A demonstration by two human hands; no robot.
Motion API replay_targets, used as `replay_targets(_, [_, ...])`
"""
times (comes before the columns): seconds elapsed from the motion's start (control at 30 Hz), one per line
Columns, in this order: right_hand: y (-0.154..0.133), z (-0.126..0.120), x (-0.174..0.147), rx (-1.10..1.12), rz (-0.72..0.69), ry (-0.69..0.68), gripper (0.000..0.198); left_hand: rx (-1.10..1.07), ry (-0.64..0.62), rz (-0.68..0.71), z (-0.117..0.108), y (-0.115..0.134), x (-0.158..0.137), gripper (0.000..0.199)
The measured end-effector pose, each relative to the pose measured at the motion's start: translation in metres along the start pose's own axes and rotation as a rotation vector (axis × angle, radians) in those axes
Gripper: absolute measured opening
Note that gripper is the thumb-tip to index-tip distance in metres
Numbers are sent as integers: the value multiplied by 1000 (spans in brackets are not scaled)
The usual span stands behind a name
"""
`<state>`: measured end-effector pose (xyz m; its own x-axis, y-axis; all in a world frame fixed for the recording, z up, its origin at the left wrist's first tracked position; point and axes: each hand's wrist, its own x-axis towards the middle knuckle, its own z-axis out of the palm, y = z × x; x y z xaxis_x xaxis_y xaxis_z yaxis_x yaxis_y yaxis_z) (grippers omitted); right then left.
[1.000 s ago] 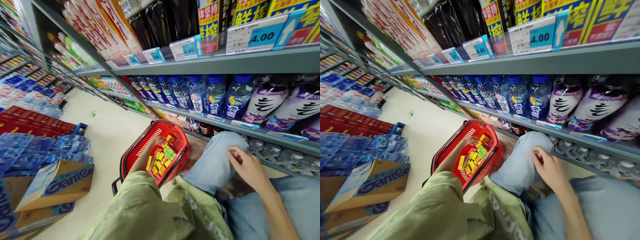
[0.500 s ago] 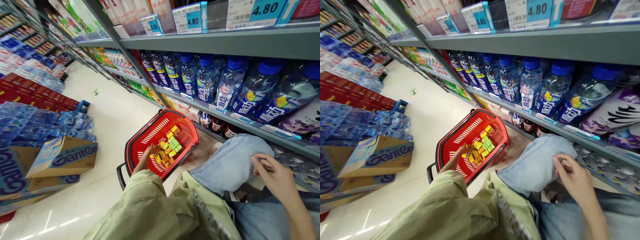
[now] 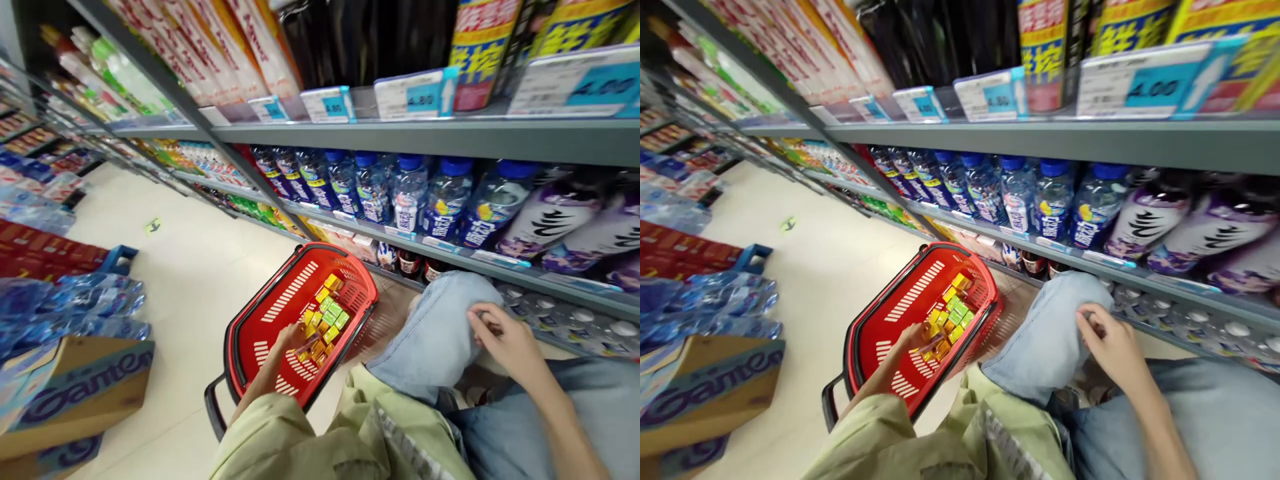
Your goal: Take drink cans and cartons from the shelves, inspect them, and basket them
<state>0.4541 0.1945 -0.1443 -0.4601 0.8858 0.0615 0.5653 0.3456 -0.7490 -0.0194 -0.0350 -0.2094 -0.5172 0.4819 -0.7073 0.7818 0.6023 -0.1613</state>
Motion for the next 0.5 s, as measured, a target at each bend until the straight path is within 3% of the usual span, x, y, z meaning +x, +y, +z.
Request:
replay_targets(0.13, [-6,0,1,103,24,-91,29,97,118,136,-27,2,3,39])
replay_targets(0.33, [-20,-6,2,71,30,-76,21,216,336,259,-96,8,0,45])
replay_targets(0.43, [-24,-8,3,106,34,-86,20,206,583,408,-130,27,-14,45])
replay_targets(0.5, [-25,-10,3,155,43,-106,21,137,790,589,-148,48,-32,42])
